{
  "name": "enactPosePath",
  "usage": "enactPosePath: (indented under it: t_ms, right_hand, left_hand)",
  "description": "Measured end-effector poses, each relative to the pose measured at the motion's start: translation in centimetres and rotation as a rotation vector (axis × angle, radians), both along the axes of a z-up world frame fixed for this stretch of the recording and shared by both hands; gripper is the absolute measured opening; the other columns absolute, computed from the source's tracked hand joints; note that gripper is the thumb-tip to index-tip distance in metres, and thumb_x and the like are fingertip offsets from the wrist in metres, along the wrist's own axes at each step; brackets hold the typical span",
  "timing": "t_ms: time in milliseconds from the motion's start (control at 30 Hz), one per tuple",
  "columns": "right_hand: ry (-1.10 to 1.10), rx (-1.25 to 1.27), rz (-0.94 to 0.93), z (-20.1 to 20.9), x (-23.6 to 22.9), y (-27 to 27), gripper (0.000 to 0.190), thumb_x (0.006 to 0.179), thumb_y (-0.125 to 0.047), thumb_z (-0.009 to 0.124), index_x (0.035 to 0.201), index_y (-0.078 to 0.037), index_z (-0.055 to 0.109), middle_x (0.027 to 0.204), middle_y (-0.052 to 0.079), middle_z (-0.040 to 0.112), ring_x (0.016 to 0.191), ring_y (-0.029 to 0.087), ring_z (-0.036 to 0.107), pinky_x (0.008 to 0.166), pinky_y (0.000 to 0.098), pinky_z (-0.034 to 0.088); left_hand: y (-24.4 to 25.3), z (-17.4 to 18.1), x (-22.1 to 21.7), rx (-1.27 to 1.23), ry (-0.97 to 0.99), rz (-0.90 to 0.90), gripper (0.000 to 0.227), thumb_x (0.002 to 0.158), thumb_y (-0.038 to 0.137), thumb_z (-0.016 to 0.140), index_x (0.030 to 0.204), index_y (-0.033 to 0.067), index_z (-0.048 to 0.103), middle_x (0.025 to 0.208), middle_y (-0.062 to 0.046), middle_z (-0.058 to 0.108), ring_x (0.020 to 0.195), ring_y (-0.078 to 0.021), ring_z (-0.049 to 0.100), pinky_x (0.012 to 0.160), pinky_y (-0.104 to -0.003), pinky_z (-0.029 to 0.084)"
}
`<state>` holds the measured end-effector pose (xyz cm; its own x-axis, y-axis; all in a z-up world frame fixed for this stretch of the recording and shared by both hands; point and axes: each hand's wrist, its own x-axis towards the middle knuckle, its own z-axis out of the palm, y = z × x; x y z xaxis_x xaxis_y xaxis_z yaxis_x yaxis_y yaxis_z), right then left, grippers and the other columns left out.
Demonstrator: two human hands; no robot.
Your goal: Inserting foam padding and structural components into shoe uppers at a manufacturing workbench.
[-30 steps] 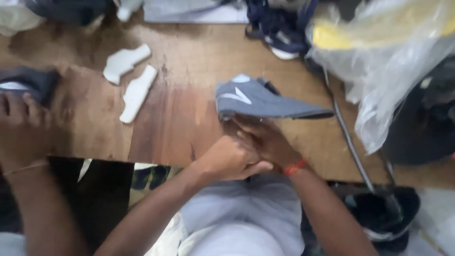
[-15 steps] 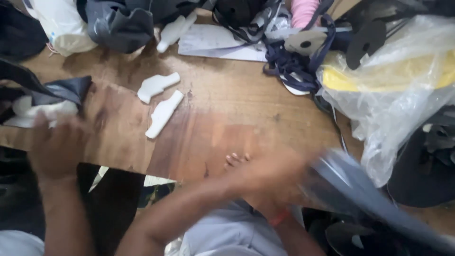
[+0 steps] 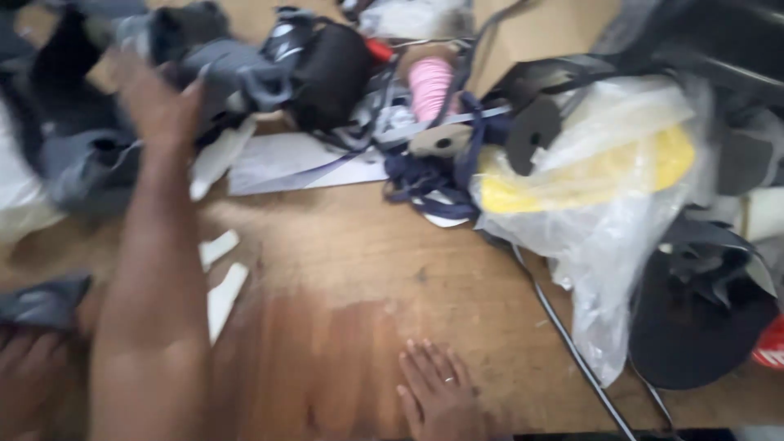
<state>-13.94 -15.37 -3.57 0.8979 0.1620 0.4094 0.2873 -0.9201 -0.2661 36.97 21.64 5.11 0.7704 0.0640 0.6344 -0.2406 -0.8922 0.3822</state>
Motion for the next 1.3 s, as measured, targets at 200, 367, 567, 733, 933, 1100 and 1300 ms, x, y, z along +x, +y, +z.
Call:
enactPosePath:
  t_ms: [200, 367, 567, 733, 933, 1100, 1300]
  right_hand:
    - [-0.010, -0.008, 0.061, -0.4, 0.0, -0.2, 0.045, 0.093, -0.031, 0.064, 0.131, -0.006, 0.065, 0.141, 0.012, 0.062, 0.134, 0.030, 0.054, 0.112, 0.0527, 0.035]
    - [0.063, -0.022, 0.044, 1.3, -0.3, 0.5, 0.049, 0.093, -0.033, 0.065, 0.134, -0.006, 0.063, 0.143, 0.012, 0.061, 0.136, 0.030, 0.053, 0.114, 0.0512, 0.036]
    - [-0.043, 0.383, -0.181, 1.7, -0.2, -1.9, 0.077, 0.091, -0.031, 0.069, 0.148, 0.009, 0.038, 0.151, 0.027, 0.045, 0.139, 0.039, 0.045, 0.112, 0.0460, 0.039]
    - [-0.337, 0.286, -0.081, 6.4, -0.6, -5.1, 0.071, 0.101, -0.019, 0.061, 0.157, 0.009, 0.029, 0.161, 0.029, 0.037, 0.145, 0.043, 0.044, 0.122, 0.0434, 0.038]
    - [-0.159, 0.180, -0.002, 9.1, -1.6, -4.6, 0.064, 0.092, -0.002, 0.059, 0.154, 0.002, 0.045, 0.146, 0.022, 0.059, 0.125, 0.037, 0.066, 0.094, 0.0394, 0.057]
    - [-0.134, 0.123, 0.019, 10.2, -1.9, -2.3, 0.062, 0.090, -0.001, 0.059, 0.151, 0.000, 0.050, 0.145, 0.020, 0.062, 0.120, 0.033, 0.070, 0.087, 0.0385, 0.057]
    - [-0.179, 0.117, 0.073, 11.4, -2.3, -4.0, 0.057, 0.091, -0.005, 0.061, 0.147, 0.000, 0.054, 0.140, 0.019, 0.065, 0.116, 0.034, 0.072, 0.086, 0.0377, 0.058]
  left_hand:
    - [-4.1, 1.6, -5.9, 0.071, 0.115, -0.097, 0.033, 0.095, 0.015, 0.081, 0.120, -0.0003, 0.065, 0.115, -0.025, 0.071, 0.112, -0.0473, 0.066, 0.096, -0.053, 0.051]
    - [-9.8, 8.1, -16.7, -0.287, -0.103, -0.378, 0.032, 0.109, 0.018, 0.077, 0.125, -0.0032, 0.059, 0.115, -0.021, 0.072, 0.108, -0.0397, 0.068, 0.092, -0.049, 0.052]
    - [-16.5, 8.4, -35.2, -0.827, 0.620, -0.315, 0.050, 0.096, 0.038, 0.065, 0.126, -0.0017, 0.063, 0.099, -0.013, 0.071, 0.087, -0.0240, 0.065, 0.078, -0.039, 0.051]
    - [-18.5, -3.6, -46.5, -1.829, 1.076, -0.751, 0.046, 0.101, 0.035, 0.070, 0.120, -0.0051, 0.059, 0.089, -0.016, 0.069, 0.076, -0.0216, 0.067, 0.068, -0.035, 0.056]
    - [-16.7, -2.9, -47.7, -0.232, 0.864, -0.290, 0.054, 0.091, 0.041, 0.079, 0.120, -0.0007, 0.058, 0.097, -0.020, 0.067, 0.088, -0.0373, 0.065, 0.080, -0.047, 0.051]
    - [-18.6, 7.0, -45.7, -0.035, 0.411, -0.457, 0.090, 0.073, 0.038, 0.084, 0.141, -0.0062, 0.044, 0.111, -0.028, 0.060, 0.104, -0.0445, 0.057, 0.090, -0.051, 0.046]
    - [-16.1, 6.8, -41.0, -0.329, 0.961, -0.495, 0.082, 0.087, 0.022, 0.073, 0.159, 0.0119, 0.035, 0.108, -0.019, 0.072, 0.105, -0.0336, 0.067, 0.092, -0.044, 0.051]
